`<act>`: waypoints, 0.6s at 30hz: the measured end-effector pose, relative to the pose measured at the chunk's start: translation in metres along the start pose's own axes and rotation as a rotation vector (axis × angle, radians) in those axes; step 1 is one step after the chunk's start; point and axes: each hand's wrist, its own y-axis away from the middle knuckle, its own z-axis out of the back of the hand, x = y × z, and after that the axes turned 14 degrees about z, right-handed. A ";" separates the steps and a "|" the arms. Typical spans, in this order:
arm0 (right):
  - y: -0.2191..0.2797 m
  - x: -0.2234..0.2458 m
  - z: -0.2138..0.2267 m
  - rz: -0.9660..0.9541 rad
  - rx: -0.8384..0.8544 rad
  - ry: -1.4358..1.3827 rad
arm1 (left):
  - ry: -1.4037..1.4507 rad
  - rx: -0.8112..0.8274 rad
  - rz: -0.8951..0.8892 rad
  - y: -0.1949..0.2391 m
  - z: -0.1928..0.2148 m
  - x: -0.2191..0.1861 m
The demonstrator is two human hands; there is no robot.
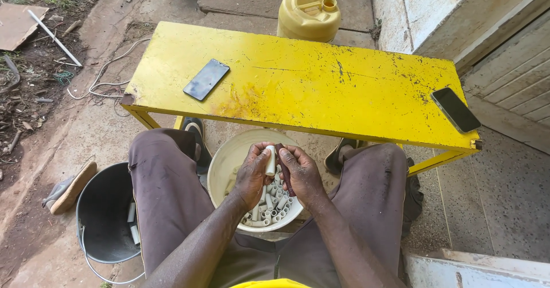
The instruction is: The person sits on the ground and smooths small white cylindrical pieces using a sanding block. They pick up pieces from a white bucket, rub them against the block, and place them into a black bucket. The person also moves a phone on the yellow table to clear space for sanding.
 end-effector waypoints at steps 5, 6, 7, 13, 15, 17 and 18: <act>0.004 -0.007 0.000 0.078 0.042 0.116 | 0.049 -0.071 -0.021 0.001 -0.001 -0.006; 0.003 -0.008 -0.001 0.103 0.052 0.145 | 0.061 -0.092 -0.026 0.003 -0.003 -0.010; 0.004 -0.006 -0.003 0.101 0.055 0.143 | 0.061 -0.095 -0.027 0.001 -0.002 -0.009; 0.009 0.007 -0.008 0.108 0.029 0.286 | 0.035 -0.105 -0.026 0.000 -0.005 -0.006; 0.009 0.010 -0.010 0.147 0.008 0.288 | 0.013 -0.149 -0.094 -0.010 0.005 0.003; 0.009 0.004 -0.010 0.160 -0.013 0.258 | 0.005 -0.148 -0.119 0.000 -0.007 -0.002; 0.009 0.001 -0.010 0.174 -0.034 0.227 | -0.004 -0.145 -0.144 0.006 -0.013 -0.005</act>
